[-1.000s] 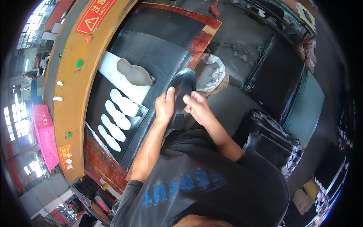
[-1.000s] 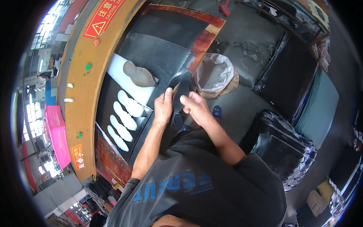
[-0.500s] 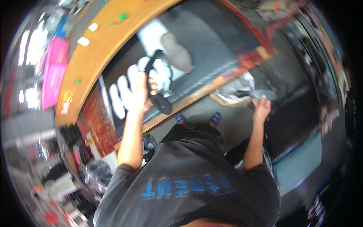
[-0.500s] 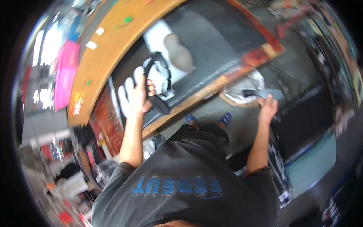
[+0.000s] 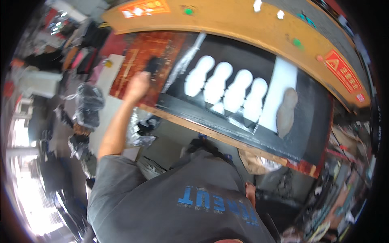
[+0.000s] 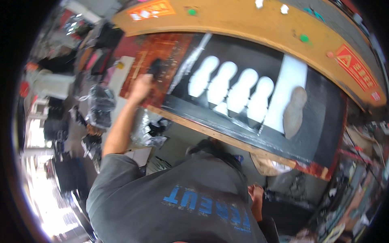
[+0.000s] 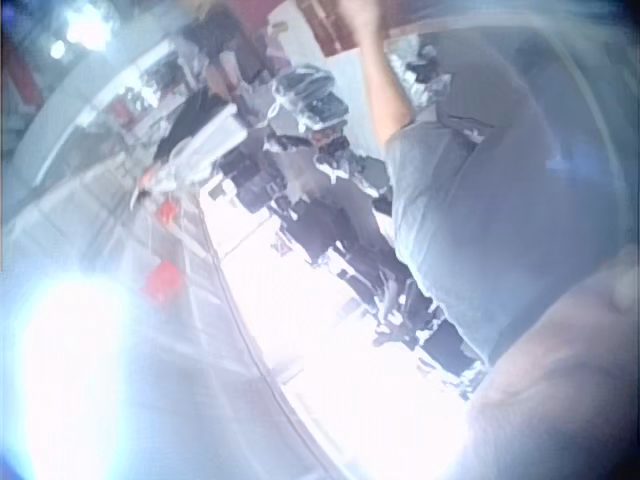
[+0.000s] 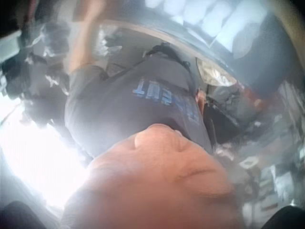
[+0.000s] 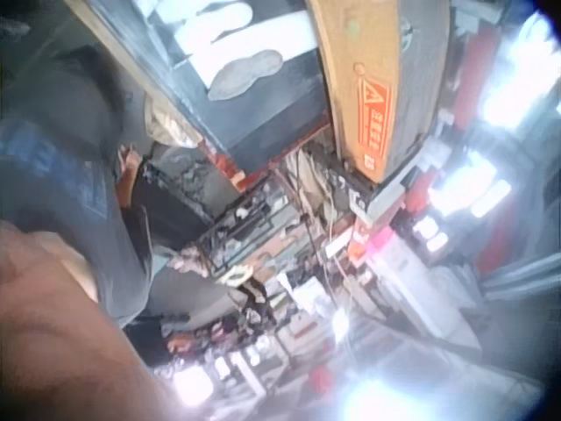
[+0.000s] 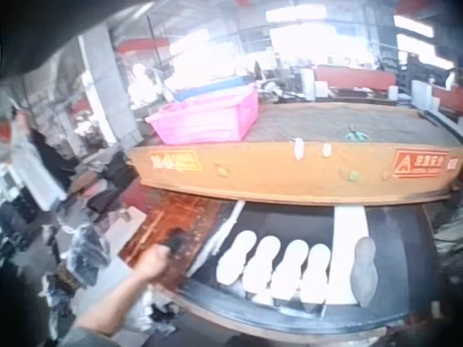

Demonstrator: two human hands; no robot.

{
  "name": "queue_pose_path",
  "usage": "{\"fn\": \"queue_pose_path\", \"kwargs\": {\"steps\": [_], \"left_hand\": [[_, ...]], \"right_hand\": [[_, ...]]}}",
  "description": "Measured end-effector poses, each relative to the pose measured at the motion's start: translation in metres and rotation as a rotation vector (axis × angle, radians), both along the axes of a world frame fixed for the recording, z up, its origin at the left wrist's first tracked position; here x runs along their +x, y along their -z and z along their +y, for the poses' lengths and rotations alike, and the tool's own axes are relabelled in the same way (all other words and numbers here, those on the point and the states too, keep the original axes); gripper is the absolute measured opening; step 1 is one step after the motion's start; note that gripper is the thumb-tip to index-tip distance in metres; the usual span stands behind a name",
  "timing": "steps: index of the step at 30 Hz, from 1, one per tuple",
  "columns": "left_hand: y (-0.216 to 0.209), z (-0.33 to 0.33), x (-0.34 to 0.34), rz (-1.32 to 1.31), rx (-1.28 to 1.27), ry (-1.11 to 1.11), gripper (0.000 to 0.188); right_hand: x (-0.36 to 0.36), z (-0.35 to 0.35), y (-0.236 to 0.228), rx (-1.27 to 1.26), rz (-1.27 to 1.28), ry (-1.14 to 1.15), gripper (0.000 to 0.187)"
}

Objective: The person organizes papers and plastic bags on a workbench, then retrieves black rubber sheets from a sack and places them on the bench. They arrange white shoe-shaped cutouts on the rubber sheet.

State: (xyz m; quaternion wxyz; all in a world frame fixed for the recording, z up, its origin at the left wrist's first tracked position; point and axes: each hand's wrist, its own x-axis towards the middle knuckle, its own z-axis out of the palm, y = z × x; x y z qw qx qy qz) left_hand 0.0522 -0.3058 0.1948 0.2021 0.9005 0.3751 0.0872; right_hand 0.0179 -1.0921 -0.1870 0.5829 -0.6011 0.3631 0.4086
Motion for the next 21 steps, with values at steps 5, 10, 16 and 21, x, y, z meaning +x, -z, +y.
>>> {"fn": "queue_pose_path", "kwargs": {"steps": [5,10,16,21], "left_hand": [[0.042,0.148,-0.030,0.223,0.509,-0.180,0.040],[0.158,0.165,-0.041,0.339,0.479,-0.071,0.038],[0.148,0.131,-0.033,0.175,0.715,0.003,0.060],[0.124,0.015,-0.024,-0.142,-0.199,0.093,0.046]], "right_hand": [[-0.011,0.032,-0.076,-0.122,0.045,0.238,0.007],[0.021,0.051,-0.137,-0.305,-0.027,0.275,0.018],[0.055,0.095,-0.217,-0.391,-0.237,0.170,0.014],[0.133,0.160,-0.279,-0.341,-0.833,-0.003,0.027]]}}
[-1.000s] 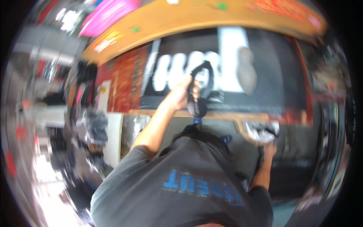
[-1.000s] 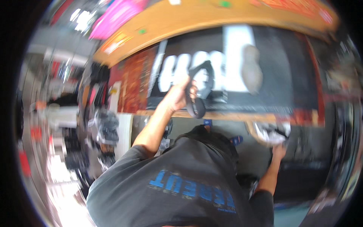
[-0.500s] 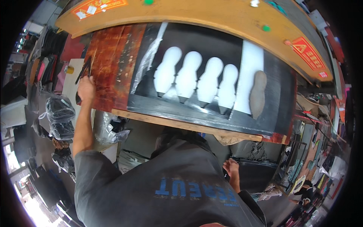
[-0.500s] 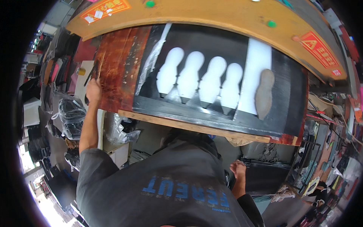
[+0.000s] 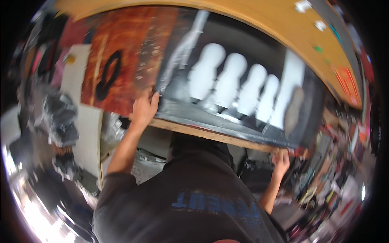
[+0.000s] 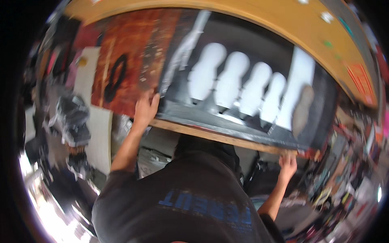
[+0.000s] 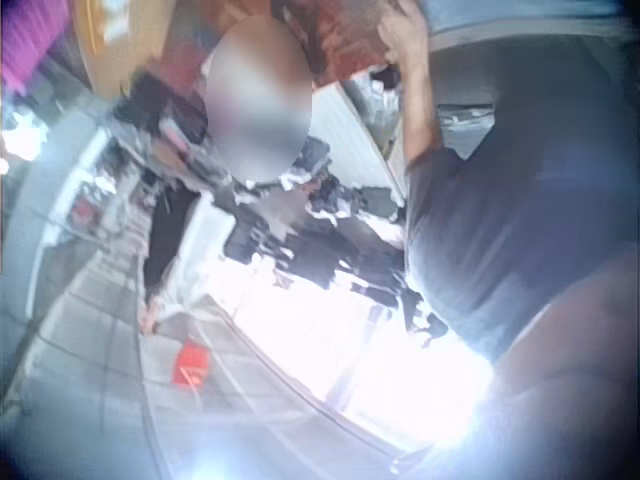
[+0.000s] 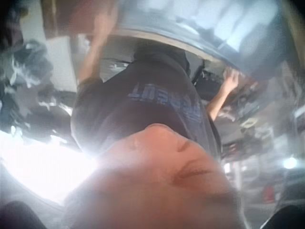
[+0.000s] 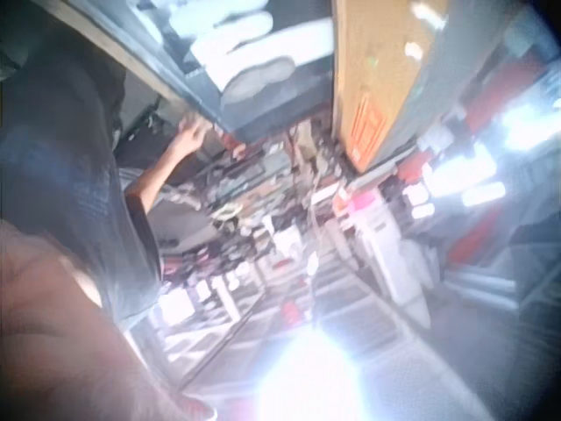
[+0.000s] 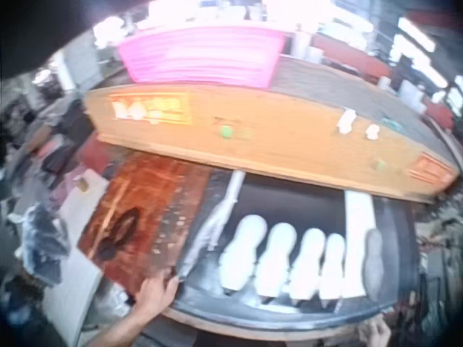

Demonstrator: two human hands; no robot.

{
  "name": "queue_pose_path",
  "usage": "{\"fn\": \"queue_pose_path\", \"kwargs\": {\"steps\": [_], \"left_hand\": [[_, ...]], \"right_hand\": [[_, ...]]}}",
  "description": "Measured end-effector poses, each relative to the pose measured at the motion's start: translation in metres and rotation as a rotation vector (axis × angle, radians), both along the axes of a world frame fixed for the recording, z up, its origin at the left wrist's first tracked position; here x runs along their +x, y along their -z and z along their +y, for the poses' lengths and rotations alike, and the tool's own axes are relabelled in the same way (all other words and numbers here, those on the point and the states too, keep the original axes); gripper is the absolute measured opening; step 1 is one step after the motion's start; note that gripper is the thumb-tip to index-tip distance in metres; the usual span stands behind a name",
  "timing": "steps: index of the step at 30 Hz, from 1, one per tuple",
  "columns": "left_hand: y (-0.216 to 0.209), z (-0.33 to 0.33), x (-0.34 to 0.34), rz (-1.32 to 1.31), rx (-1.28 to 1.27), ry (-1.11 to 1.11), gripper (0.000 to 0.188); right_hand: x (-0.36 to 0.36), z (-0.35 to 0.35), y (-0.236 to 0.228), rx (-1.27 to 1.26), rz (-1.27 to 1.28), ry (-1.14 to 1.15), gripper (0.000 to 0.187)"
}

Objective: The person organizes papers and plastic bags on a workbench, then retrieves black rubber sheets from a sack and places them on the bench. They arrange white shoe-shaped cutouts on the rubber sheet.

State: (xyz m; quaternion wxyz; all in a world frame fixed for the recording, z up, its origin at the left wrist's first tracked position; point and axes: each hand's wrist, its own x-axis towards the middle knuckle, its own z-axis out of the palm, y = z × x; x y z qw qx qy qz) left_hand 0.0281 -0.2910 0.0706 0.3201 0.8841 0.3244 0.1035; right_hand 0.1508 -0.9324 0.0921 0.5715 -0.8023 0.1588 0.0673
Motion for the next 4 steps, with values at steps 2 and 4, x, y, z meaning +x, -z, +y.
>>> {"fn": "queue_pose_path", "kwargs": {"steps": [2,4], "left_hand": [[-0.002,-0.033,0.012,0.118,-0.142,-0.033,0.053],[0.000,-0.048,0.033,0.144,-0.218,-0.023,0.056]], "right_hand": [[0.040,0.025,0.010,-0.138,-0.007,-0.144,0.031],[0.067,0.055,0.031,-0.301,0.134,-0.200,0.043]]}}
